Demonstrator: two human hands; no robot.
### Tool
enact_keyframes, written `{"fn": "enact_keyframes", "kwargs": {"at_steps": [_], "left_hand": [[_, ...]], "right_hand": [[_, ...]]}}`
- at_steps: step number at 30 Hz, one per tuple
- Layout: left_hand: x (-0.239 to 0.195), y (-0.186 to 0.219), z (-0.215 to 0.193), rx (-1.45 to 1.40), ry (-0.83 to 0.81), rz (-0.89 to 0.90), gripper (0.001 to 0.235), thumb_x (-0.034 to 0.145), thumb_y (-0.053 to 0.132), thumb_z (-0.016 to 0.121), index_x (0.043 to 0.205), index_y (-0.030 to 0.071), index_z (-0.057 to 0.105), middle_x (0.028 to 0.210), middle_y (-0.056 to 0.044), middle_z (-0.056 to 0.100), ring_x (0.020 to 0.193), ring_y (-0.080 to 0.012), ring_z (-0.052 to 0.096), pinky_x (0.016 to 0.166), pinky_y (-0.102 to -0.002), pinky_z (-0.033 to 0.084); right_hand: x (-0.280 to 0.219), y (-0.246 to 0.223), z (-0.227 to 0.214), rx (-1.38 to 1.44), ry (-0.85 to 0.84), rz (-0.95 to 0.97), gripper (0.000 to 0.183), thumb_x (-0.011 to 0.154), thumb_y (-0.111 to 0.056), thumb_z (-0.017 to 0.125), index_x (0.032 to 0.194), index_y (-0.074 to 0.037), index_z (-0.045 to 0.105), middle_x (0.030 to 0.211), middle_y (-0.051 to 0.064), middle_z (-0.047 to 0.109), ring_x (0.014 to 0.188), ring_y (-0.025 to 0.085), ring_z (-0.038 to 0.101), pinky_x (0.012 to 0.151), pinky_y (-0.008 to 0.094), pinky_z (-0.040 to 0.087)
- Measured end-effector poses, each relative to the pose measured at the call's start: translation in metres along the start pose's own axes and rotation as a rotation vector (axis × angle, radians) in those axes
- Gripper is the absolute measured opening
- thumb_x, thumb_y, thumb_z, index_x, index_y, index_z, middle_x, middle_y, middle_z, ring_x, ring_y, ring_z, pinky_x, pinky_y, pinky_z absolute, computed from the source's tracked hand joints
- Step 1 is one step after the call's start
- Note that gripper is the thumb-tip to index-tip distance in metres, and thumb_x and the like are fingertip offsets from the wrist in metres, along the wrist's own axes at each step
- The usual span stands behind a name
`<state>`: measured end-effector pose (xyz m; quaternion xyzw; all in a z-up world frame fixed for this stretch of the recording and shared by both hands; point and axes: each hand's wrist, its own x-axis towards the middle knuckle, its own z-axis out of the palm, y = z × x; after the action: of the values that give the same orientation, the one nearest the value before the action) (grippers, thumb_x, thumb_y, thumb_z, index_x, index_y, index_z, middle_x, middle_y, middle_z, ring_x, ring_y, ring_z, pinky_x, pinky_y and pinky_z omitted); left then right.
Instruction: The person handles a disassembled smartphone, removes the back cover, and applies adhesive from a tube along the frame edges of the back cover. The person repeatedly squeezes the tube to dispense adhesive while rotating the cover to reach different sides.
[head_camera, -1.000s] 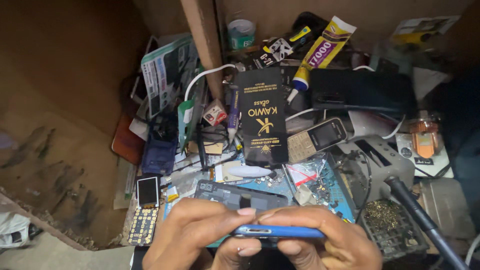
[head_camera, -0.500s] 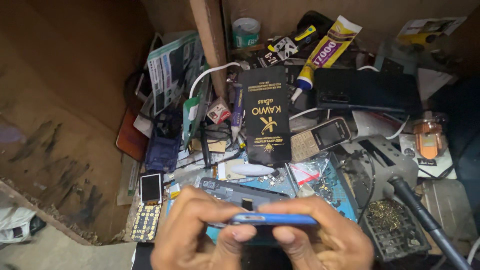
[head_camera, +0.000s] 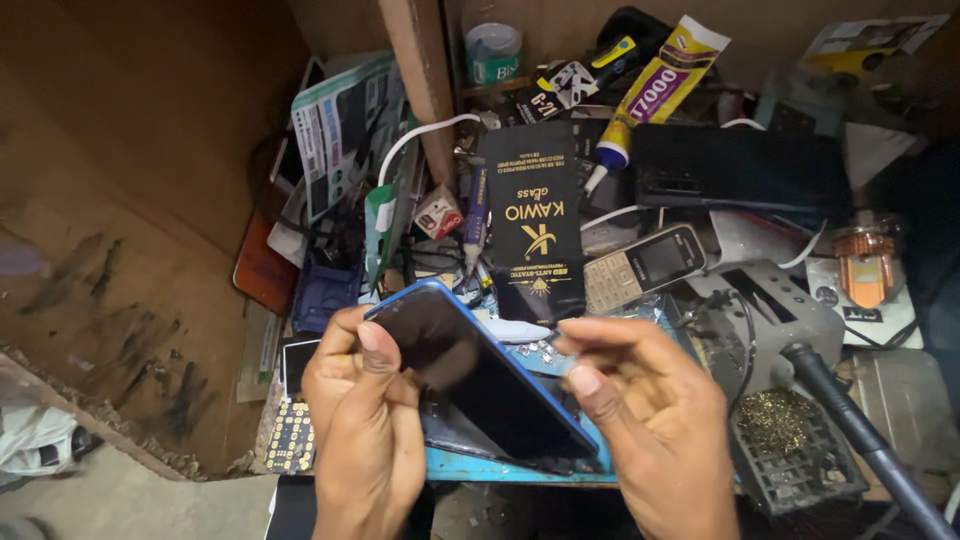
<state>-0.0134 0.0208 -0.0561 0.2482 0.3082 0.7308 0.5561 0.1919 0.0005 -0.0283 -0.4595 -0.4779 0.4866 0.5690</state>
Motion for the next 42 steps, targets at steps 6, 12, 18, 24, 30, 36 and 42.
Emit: {"fn": "enact_keyframes", "kwargs": {"at_steps": [6,12,18,24,30,36,42], "left_hand": [[0.006,-0.001,-0.001,-0.057,-0.045,0.019,0.037,0.098,0.020,0.072,0.124,-0.004,0.062,0.112,-0.011,0.071,0.101,-0.0171,0.068,0.089,-0.031,0.052],[0.004,0.013,0.027,-0.046,-0.057,0.021,0.031,0.097,0.024,0.066,0.114,-0.003,0.061,0.109,-0.013,0.073,0.097,-0.0234,0.073,0.092,-0.045,0.061],[0.022,0.010,0.075,0.095,-0.072,0.050,0.023,0.104,0.020,0.069,0.113,0.000,0.066,0.088,0.002,0.061,0.062,-0.0023,0.044,0.053,-0.020,0.034],[0.036,-0.011,0.096,0.105,0.015,0.040,0.022,0.098,0.022,0.069,0.106,0.001,0.070,0.082,0.003,0.067,0.064,-0.0030,0.051,0.055,-0.022,0.037],[0.032,-0.009,0.091,-0.069,-0.137,0.009,0.031,0.099,0.026,0.068,0.115,-0.001,0.068,0.102,-0.006,0.075,0.089,-0.0114,0.071,0.081,-0.024,0.058],[0.034,-0.005,0.085,0.079,-0.241,0.023,0.030,0.101,0.018,0.068,0.122,-0.004,0.067,0.109,-0.009,0.074,0.094,-0.0119,0.068,0.085,-0.025,0.054],[0.038,-0.004,0.070,0.271,-0.272,0.090,0.027,0.106,0.020,0.067,0.117,-0.005,0.071,0.091,0.001,0.064,0.080,-0.0028,0.051,0.071,-0.019,0.041]], "right_hand": [[-0.004,0.003,-0.006,-0.063,0.083,0.006,0.023,0.086,0.000,0.078,0.108,0.007,0.075,0.086,0.011,0.070,0.078,0.012,0.065,0.070,0.022,0.053],[-0.005,-0.004,-0.006,-0.033,0.052,0.072,0.036,0.100,-0.024,0.062,0.108,0.008,0.076,0.092,0.020,0.080,0.083,0.019,0.073,0.080,0.030,0.058],[-0.006,-0.014,-0.005,0.593,-0.197,0.110,0.070,0.106,-0.050,0.036,0.140,0.009,0.051,0.130,0.021,0.068,0.118,0.029,0.067,0.104,0.043,0.052],[-0.005,-0.018,-0.001,0.486,-0.287,0.092,0.058,0.103,-0.038,0.049,0.145,0.002,0.046,0.130,0.017,0.067,0.114,0.030,0.069,0.095,0.052,0.062],[0.001,-0.012,0.013,0.444,-0.156,0.144,0.048,0.102,-0.025,0.053,0.138,0.006,0.053,0.115,0.018,0.071,0.094,0.027,0.074,0.067,0.042,0.066],[0.010,-0.006,0.021,0.364,-0.086,0.148,0.047,0.098,-0.026,0.056,0.134,0.005,0.058,0.106,0.016,0.073,0.083,0.025,0.075,0.055,0.037,0.064],[0.010,-0.004,0.025,0.229,-0.107,0.045,0.045,0.098,-0.018,0.061,0.137,0.004,0.057,0.120,0.012,0.072,0.108,0.013,0.067,0.093,0.025,0.051]]}}
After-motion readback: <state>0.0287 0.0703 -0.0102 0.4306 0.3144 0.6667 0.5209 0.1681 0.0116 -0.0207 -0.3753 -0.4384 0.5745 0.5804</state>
